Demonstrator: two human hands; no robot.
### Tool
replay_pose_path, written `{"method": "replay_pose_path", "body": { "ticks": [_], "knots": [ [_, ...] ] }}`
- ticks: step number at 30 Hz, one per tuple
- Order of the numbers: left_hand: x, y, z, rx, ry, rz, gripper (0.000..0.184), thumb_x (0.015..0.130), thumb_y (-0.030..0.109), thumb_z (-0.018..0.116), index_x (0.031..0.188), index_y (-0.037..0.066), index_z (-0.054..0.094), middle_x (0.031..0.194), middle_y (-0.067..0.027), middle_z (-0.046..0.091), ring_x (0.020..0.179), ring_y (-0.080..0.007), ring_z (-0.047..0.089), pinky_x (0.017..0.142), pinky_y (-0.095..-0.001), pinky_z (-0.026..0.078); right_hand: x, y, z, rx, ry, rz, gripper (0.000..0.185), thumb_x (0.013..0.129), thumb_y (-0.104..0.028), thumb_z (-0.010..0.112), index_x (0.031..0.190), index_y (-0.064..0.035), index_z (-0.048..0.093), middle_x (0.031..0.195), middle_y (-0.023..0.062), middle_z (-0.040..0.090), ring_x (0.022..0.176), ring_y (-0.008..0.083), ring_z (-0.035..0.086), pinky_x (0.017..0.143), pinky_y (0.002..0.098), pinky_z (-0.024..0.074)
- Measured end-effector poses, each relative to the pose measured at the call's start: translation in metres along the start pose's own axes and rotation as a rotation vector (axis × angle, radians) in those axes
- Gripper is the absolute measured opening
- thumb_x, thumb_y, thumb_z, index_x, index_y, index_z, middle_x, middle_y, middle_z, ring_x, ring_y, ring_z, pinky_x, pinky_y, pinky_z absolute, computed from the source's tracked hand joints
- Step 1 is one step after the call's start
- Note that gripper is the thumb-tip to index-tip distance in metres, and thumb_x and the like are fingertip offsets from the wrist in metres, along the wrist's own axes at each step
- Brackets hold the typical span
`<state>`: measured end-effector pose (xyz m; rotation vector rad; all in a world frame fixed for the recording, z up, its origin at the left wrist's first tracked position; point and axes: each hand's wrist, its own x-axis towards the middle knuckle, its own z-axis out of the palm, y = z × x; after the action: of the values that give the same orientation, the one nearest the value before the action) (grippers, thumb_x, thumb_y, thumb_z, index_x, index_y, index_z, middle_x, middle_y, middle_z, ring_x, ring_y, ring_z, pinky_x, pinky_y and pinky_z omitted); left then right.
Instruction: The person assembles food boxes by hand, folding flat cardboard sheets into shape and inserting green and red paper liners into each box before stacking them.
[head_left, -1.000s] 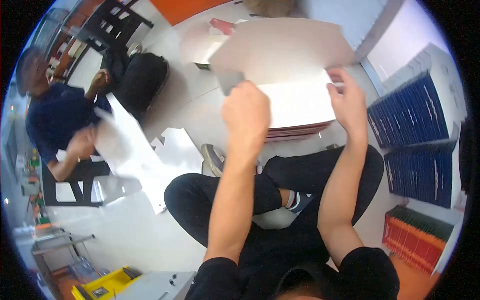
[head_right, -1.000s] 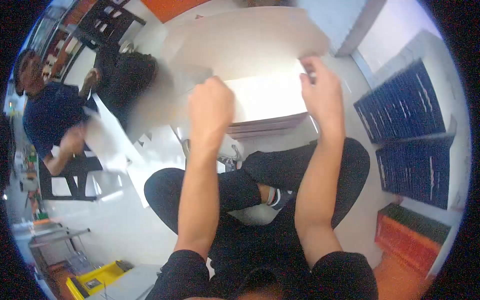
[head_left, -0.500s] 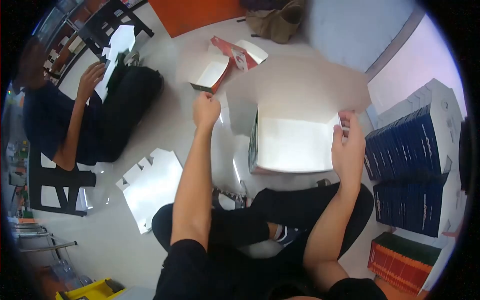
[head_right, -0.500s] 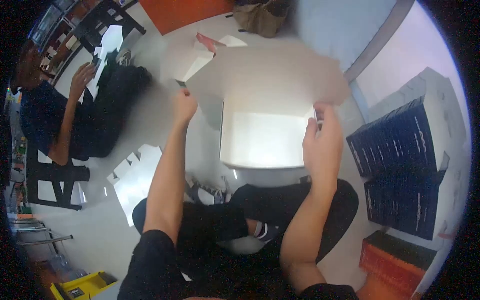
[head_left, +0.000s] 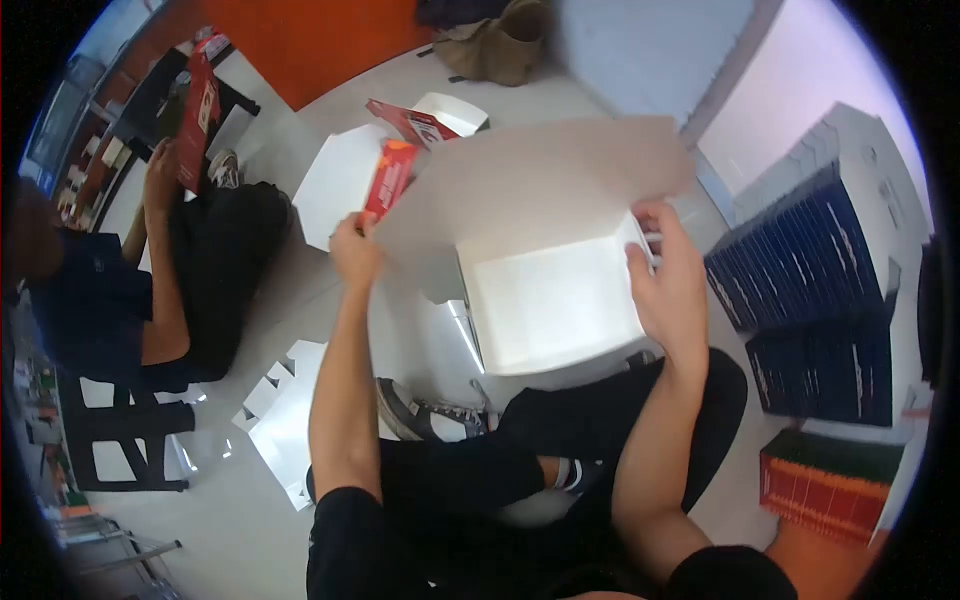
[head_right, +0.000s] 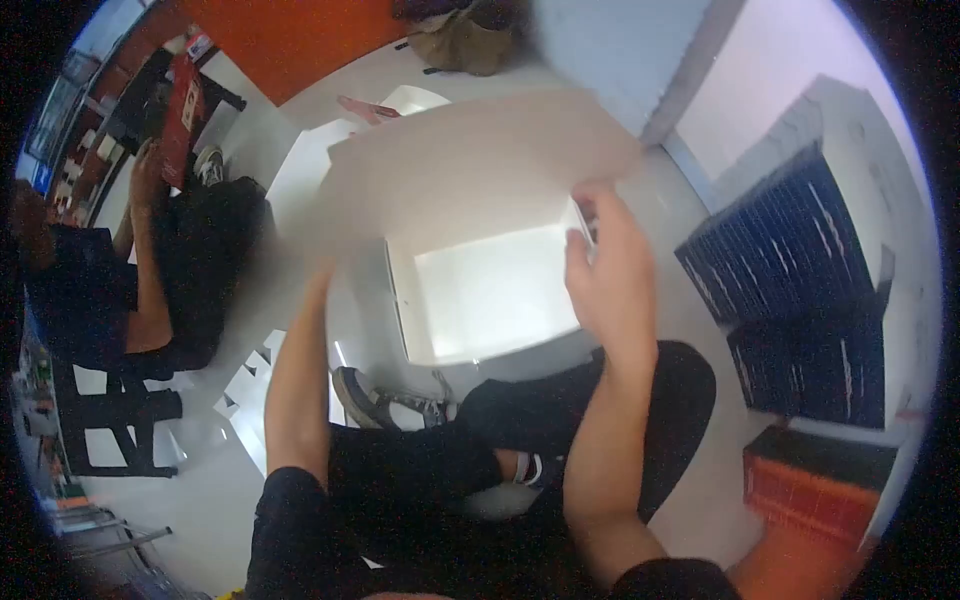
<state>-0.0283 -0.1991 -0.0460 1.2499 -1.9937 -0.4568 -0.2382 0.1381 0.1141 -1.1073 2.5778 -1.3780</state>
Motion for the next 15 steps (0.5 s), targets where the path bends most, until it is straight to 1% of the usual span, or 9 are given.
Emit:
{"method": "replay_pose_path", "body": {
  "ticks": [1,3,5,7,9,11,12,14,15],
  "knots": [
    [0.009,0.007,-0.016,-0.036,0.065,0.055,0.024,0.090,0.023,0.067,0.096,0.001,0.074,0.084,-0.0191,0.071,0.076,-0.0322,0.069,0.072,-0.0426,0.052,-0.001,-0.001,0.001,0.036,-0.006,-0.015,0.031,0.085,0.000,0.060,0.116,-0.0016,0.058,0.106,0.0212,0.066,0.099,0.0369,0.066,0.086,0.0422,0.0506],
    [0.030,0.054,-0.076,-0.079,0.008,0.058,0.030,0.091,0.028,0.068,0.098,0.000,0.074,0.084,-0.0153,0.072,0.073,-0.0222,0.068,0.070,-0.0382,0.052,-0.004,-0.001,0.002,0.069,0.000,-0.033,0.031,0.086,-0.001,0.060,0.116,-0.0023,0.059,0.107,0.0212,0.067,0.100,0.0371,0.066,0.087,0.0429,0.0509],
    [0.041,0.107,-0.143,-0.211,-0.133,-0.164,0.040,0.098,0.035,0.064,0.116,0.000,0.068,0.097,-0.0092,0.070,0.084,-0.0176,0.068,0.072,-0.0289,0.055,-0.005,0.000,0.002,0.125,-0.048,-0.030,0.032,0.085,-0.004,0.062,0.117,-0.0019,0.060,0.108,0.0202,0.067,0.098,0.0362,0.067,0.086,0.0424,0.0513],
    [0.028,0.149,-0.191,-0.442,0.051,0.103,0.036,0.102,0.030,0.059,0.114,-0.003,0.067,0.093,-0.0069,0.068,0.081,-0.0117,0.065,0.063,-0.0231,0.051,-0.005,0.004,0.004,0.155,0.019,-0.053,0.030,0.086,-0.007,0.064,0.116,-0.0013,0.060,0.106,0.0194,0.068,0.096,0.0349,0.067,0.085,0.0416,0.0518],
    [-0.001,0.191,-0.233,-0.427,0.200,0.367,0.033,0.103,0.026,0.058,0.113,-0.004,0.066,0.095,-0.0073,0.068,0.078,-0.0087,0.061,0.060,-0.0236,0.048,-0.004,0.000,0.002,0.198,0.093,-0.065,0.030,0.087,-0.010,0.066,0.115,-0.0006,0.061,0.103,0.0186,0.068,0.094,0.0335,0.068,0.083,0.0409,0.0522],
    [-0.041,0.225,-0.258,-0.415,0.247,0.430,0.020,0.099,0.016,0.063,0.100,-0.004,0.065,0.095,-0.0097,0.069,0.083,-0.0121,0.063,0.074,-0.0268,0.052,-0.001,-0.004,-0.004,0.336,0.247,-0.068,0.044,0.085,-0.014,0.072,0.125,-0.0014,0.057,0.117,0.0153,0.066,0.105,0.0286,0.066,0.086,0.0403,0.0509],
    [-0.059,0.234,-0.268,-0.266,0.222,0.571,0.013,0.094,0.010,0.067,0.097,-0.002,0.065,0.092,-0.0100,0.068,0.080,-0.0150,0.062,0.071,-0.0286,0.051,-0.003,-0.010,-0.010,0.347,0.262,-0.069,0.044,0.085,-0.014,0.072,0.125,-0.0014,0.057,0.117,0.0153,0.066,0.105,0.0286,0.066,0.086,0.0403,0.0509],
    [-0.086,0.251,-0.268,-0.089,0.132,0.831,0.012,0.084,0.001,0.072,0.093,0.000,0.065,0.087,-0.0108,0.064,0.075,-0.0215,0.061,0.066,-0.0322,0.049,-0.009,-0.025,-0.026,1.142,0.133,-0.262,0.086,0.072,-0.025,0.087,0.144,-0.0051,0.042,0.136,0.0162,0.054,0.126,0.0291,0.054,0.100,0.0426,0.0457],
    [-0.097,0.261,-0.263,-0.063,0.066,0.955,0.017,0.078,-0.002,0.075,0.091,0.001,0.065,0.084,-0.0112,0.063,0.073,-0.0251,0.060,0.064,-0.0341,0.048,-0.012,-0.029,-0.033,1.147,0.132,-0.274,0.086,0.072,-0.025,0.087,0.144,-0.0051,0.042,0.136,0.0162,0.054,0.126,0.0291,0.054,0.100,0.0426,0.0457]
  ]
}}
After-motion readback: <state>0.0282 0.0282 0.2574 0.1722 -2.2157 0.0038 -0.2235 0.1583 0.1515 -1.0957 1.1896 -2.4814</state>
